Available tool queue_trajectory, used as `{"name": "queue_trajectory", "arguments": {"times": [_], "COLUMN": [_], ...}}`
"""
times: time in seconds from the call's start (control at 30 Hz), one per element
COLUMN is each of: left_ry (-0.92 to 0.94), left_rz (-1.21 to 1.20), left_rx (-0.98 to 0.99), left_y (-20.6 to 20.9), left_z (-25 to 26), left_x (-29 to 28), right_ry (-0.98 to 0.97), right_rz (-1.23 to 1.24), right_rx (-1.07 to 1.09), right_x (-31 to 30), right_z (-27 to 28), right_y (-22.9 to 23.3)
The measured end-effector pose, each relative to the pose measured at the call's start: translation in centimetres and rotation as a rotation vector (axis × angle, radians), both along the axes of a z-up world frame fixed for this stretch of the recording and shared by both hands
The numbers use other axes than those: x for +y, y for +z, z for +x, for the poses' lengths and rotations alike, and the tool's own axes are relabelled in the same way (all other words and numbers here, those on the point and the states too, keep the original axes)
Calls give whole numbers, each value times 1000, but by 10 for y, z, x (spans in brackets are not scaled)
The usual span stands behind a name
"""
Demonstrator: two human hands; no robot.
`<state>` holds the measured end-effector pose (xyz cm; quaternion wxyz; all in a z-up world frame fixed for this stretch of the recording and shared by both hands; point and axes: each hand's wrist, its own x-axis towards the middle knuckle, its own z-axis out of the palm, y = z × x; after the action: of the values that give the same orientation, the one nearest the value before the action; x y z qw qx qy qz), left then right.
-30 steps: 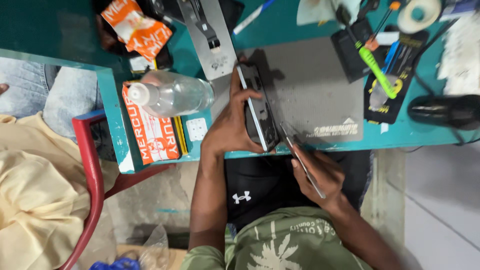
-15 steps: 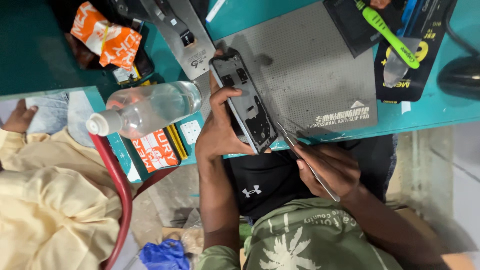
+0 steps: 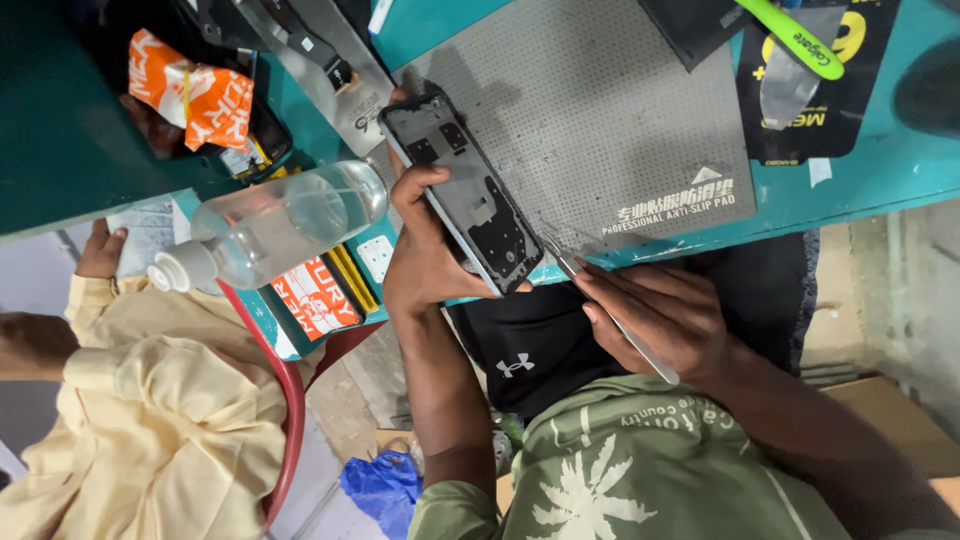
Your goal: The person uses tweezers to scrape residue from the back of a smartphone casing. They then apply a liquid from a small bottle onto the casing and continue to scrape the surface with the tweezers.
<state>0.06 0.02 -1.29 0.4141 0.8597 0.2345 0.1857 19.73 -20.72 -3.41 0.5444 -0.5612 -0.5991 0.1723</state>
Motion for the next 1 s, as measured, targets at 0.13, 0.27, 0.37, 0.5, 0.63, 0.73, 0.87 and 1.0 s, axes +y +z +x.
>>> {"name": "queue_trajectory", "arguments": {"times": [0.13,0.27,0.37,0.5,0.63,0.73,0.87,1.0], "left_ry": [47,38,1,19,36,40,39,48], "left_rz": [-258,-196,-5,-67,-118,-159,-161,-273], "left_rx": [113,127,72,82,121,146,163,191], "left_y": [-4,4,11,10,4,1,0,1], "left_z": [-11,-4,11,10,-1,-7,-10,-9], "left_x": [-9,-9,-6,-8,-8,-9,-9,-9], "right_ry": [10,16,16,32,24,20,14,5], "right_rz": [10,16,24,22,25,28,42,49], "right_rx": [20,32,33,28,13,-14,-126,-288], "right_x": [0,0,0,0,3,0,-3,-6], "right_z": [2,4,4,3,3,1,-3,-10], "right_y": [1,3,3,1,4,1,1,-1]}}
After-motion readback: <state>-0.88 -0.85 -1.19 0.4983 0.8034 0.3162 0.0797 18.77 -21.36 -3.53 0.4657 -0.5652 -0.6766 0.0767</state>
